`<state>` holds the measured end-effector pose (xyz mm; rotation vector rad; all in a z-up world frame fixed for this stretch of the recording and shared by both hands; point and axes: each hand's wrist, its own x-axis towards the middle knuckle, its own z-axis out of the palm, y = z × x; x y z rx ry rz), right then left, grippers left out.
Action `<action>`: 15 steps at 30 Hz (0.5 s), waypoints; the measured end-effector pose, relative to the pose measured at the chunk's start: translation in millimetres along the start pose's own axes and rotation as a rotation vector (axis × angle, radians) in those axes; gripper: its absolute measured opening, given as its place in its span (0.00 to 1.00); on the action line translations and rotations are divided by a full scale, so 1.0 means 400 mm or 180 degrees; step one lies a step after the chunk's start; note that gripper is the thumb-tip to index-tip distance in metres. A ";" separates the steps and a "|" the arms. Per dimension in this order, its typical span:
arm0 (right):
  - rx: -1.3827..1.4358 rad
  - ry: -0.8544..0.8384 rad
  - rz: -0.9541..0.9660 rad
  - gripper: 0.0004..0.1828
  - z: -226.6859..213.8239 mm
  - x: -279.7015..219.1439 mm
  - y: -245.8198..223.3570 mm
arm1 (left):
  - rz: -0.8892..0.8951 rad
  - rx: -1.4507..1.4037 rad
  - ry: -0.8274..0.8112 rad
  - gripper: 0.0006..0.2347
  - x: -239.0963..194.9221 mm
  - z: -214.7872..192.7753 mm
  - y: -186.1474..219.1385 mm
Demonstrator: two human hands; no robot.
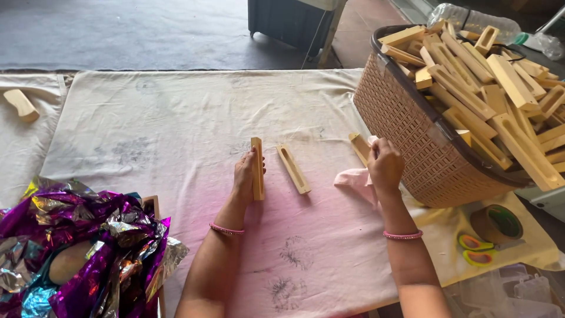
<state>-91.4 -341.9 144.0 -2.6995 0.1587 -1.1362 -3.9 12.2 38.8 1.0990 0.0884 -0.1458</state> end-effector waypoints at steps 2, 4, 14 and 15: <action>0.0308 -0.0057 0.0019 0.05 -0.017 0.010 -0.034 | -0.0013 -0.0073 -0.0021 0.22 0.007 0.001 -0.008; 0.0636 -0.0116 0.0052 0.05 0.001 0.018 -0.034 | -0.0020 -0.0126 -0.0033 0.22 0.010 -0.002 -0.010; -0.0835 -0.1769 -0.0003 0.27 0.052 -0.029 -0.024 | 0.0048 -0.0401 -0.0143 0.19 0.013 -0.018 -0.037; -0.0740 -0.1771 -0.0003 0.27 0.034 -0.025 -0.040 | 0.0036 -0.0375 -0.0157 0.19 0.012 -0.015 -0.032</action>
